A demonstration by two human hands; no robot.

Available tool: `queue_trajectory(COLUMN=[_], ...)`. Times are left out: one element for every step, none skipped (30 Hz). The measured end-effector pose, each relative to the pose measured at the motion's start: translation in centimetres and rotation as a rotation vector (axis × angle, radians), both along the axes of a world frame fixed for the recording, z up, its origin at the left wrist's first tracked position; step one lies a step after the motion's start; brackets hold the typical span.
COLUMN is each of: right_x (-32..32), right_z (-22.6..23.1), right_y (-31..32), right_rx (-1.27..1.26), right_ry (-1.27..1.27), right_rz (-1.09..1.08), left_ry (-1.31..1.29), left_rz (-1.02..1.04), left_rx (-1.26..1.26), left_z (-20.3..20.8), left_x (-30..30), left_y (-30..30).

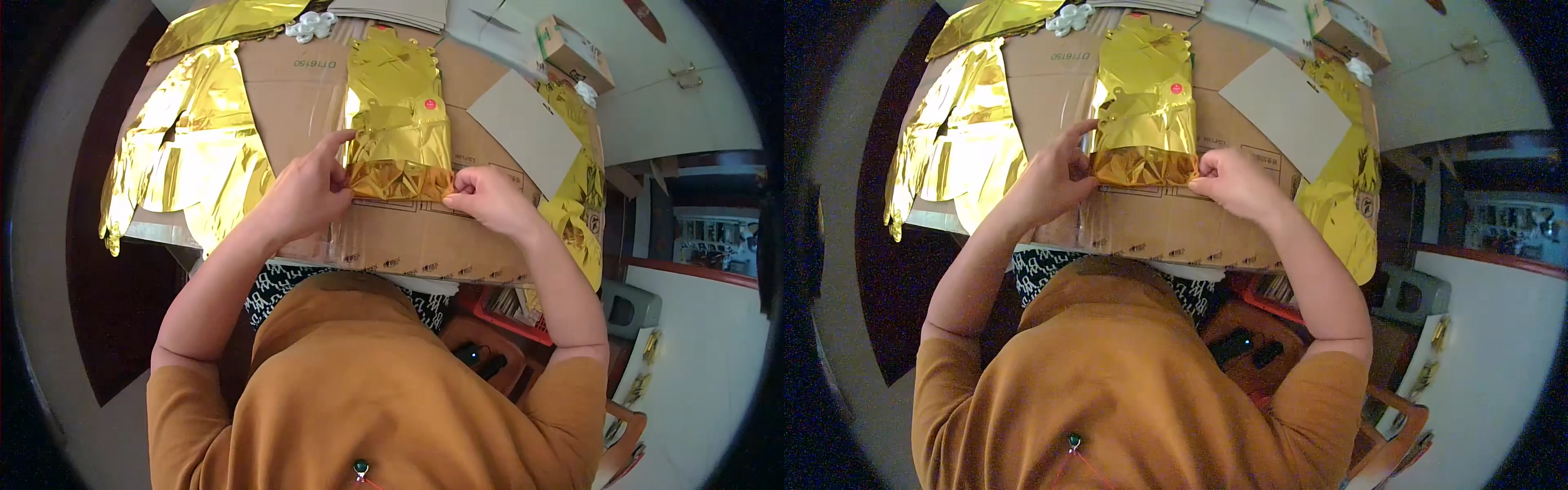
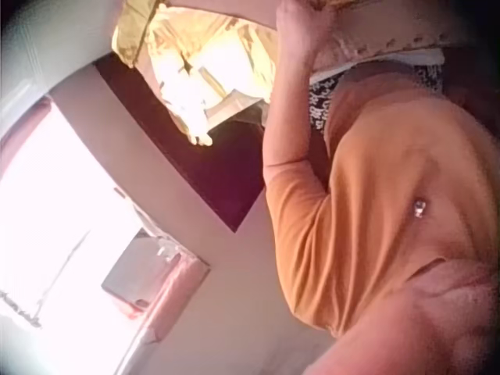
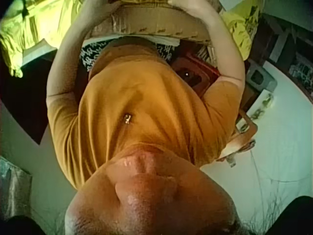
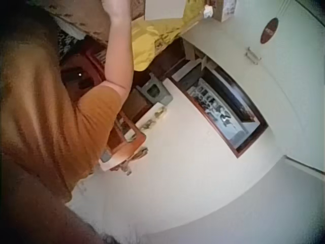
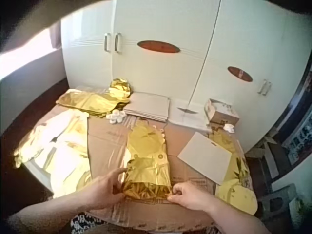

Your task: Folding and packaging gold foil balloons into plastic sleeves.

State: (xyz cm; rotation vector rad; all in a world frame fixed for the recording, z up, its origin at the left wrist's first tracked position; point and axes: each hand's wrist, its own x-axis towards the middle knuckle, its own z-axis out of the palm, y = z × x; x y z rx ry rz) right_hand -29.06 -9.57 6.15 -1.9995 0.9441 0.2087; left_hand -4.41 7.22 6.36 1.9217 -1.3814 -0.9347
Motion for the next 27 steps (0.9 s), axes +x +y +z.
queue_trajectory(right_x=[-0.4,-0.6,-0.8,-0.9,-1.0,-1.1,-1.1,-1.2,-1.2,-1.2,-1.2,-1.2,-1.2,-1.2,-1.1,-0.9,-0.9,-1.0,-1.1,-1.0,-1.0,-0.9,-0.8,-0.7,-0.6,-0.6,-0.4], right_z=[-0.6,-0.9,-0.9,-0.9,-0.8,-1.0,-1.3,-1.5,-1.5,-1.4,-1.3,-1.2,-1.2,-1.1,-0.8,-0.6,-0.5,-0.8,-1.3,-1.5,-1.5,-1.5,-1.5,-1.5,-1.5,-1.4,-1.2], right_y=[0.2,0.4,0.6,0.8,1.0,1.1,1.1,1.1,1.2,1.3,1.4,1.3,1.3,1.3,1.3,1.2,1.2,0.9,0.6,0.3,0.2,0.1,0.0,-0.1,-0.2,-0.2,-0.2], right_rx=[-0.014,-0.029,-0.037,-0.046,-0.054,-0.078,-0.1,-0.122,-0.129,-0.136,-0.143,-0.131,-0.118,-0.106,-0.072,-0.038,-0.002,-0.008,-0.014,-0.019,-0.018,-0.017,-0.016,-0.01,-0.004,0.002,0.023], right_ry=[-0.037,-0.074,-0.082,-0.09,-0.098,-0.118,-0.138,-0.157,-0.158,-0.16,-0.158,-0.145,-0.132,-0.12,-0.102,-0.084,-0.065,-0.066,-0.067,-0.069,-0.069,-0.068,-0.069,-0.052,-0.034,-0.016,0.005], right_rz=[-0.004,-0.009,-0.024,-0.041,-0.056,-0.043,-0.029,-0.019,-0.022,-0.024,-0.031,-0.04,-0.048,-0.056,-0.066,-0.075,-0.088,-0.081,-0.074,-0.065,-0.068,-0.071,-0.071,-0.075,-0.079,-0.087,-0.099], left_ry=[0.009,-0.036,-0.082,-0.128,-0.249,-0.371,-0.493,-0.501,-0.51,-0.52,-0.567,-0.615,-0.663,-0.656,-0.649,-0.642,-0.639,-0.635,-0.632,-0.592,-0.552,-0.512,-0.502,-0.491,-0.48,-0.487,-0.494], left_rz=[-0.025,-0.049,-0.075,-0.101,-0.147,-0.192,-0.235,-0.257,-0.278,-0.298,-0.333,-0.367,-0.4,-0.394,-0.389,-0.383,-0.373,-0.362,-0.351,-0.358,-0.364,-0.37,-0.372,-0.373,-0.374,-0.382,-0.39], left_rx=[0.003,-0.064,-0.13,-0.197,-0.299,-0.402,-0.503,-0.538,-0.572,-0.606,-0.617,-0.628,-0.639,-0.631,-0.623,-0.615,-0.63,-0.646,-0.661,-0.614,-0.567,-0.521,-0.52,-0.52,-0.52,-0.531,-0.541], left_z=[0.2,0.3,0.3,0.2,-0.6,-2.3,-3.7,-4.6,-5.2,-5.7,-5.6,-5.4,-5.3,-5.2,-5.0,-4.8,-4.7,-4.7,-4.7,-4.7,-4.7,-4.8,-4.8,-4.9,-5.0,-4.9,-4.9], left_x=[0.1,0.4,1.0,1.7,3.2,5.0,6.1,6.2,6.0,5.9,5.4,4.8,4.5,4.4,4.3,4.2,4.1,4.0,4.0,4.1,4.2,4.3,4.3,4.3,4.3,4.4,4.4], left_y=[0.0,0.0,-0.1,-0.3,-0.8,-1.5,-2.2,-2.8,-3.3,-3.6,-4.0,-4.3,-4.4,-4.4,-4.3,-4.2,-4.1,-3.9,-3.7,-3.5,-3.3,-3.3,-3.2,-3.3,-3.3,-3.3,-3.3])
